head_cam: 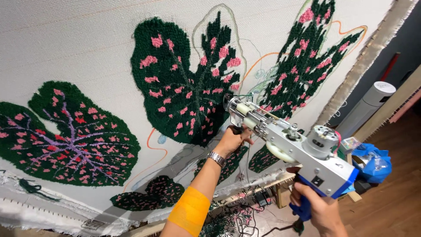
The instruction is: Operating a tufting gun to create a patterned rug on a large frame.
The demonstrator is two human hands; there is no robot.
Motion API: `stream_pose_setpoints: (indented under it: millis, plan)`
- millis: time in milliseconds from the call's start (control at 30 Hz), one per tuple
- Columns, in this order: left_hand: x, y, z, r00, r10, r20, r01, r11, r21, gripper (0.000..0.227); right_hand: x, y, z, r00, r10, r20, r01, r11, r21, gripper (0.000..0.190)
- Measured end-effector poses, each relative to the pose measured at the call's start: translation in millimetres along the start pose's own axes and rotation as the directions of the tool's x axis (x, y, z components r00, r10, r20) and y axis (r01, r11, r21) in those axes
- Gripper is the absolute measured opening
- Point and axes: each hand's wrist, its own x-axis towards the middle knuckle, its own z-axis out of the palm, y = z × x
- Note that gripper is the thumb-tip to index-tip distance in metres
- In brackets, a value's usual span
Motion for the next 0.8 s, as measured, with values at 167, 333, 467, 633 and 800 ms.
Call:
stream_pose_setpoints:
  millis: [167,333,467,633,800]
  plan:
    - [-28.1,44.9,40.8,0.991,-0.117,-0.060,0.127,0.966,0.223,0.026,-10.1,-1.6,-34.1,0.999,-0.029,-0.023,0.028,0.999,-0.037,0.020]
    - [-38.6,73.2,59.1,0.995,-0.093,-0.042,0.102,0.924,0.368,0.030,-21.5,-22.6,-27.2,0.999,-0.028,-0.039,0.027,0.999,-0.041,0.025]
    - [-45.5,88.5,68.9,0.987,-0.137,-0.078,0.158,0.874,0.459,0.031,-24.4,-22.6,-29.1,0.997,-0.076,-0.014,0.075,0.997,-0.010,0.027]
    - [-48.9,63.3,62.7,0.995,-0.081,-0.050,0.095,0.907,0.410,0.032,-25.1,-10.0,-36.4,0.998,-0.031,-0.047,0.030,0.999,-0.012,0.031]
    - [-49.4,29.4,47.5,0.989,-0.144,-0.025,0.145,0.942,0.303,0.034,-24.6,1.5,-38.0,0.999,0.010,-0.037,-0.008,0.999,0.037,0.017]
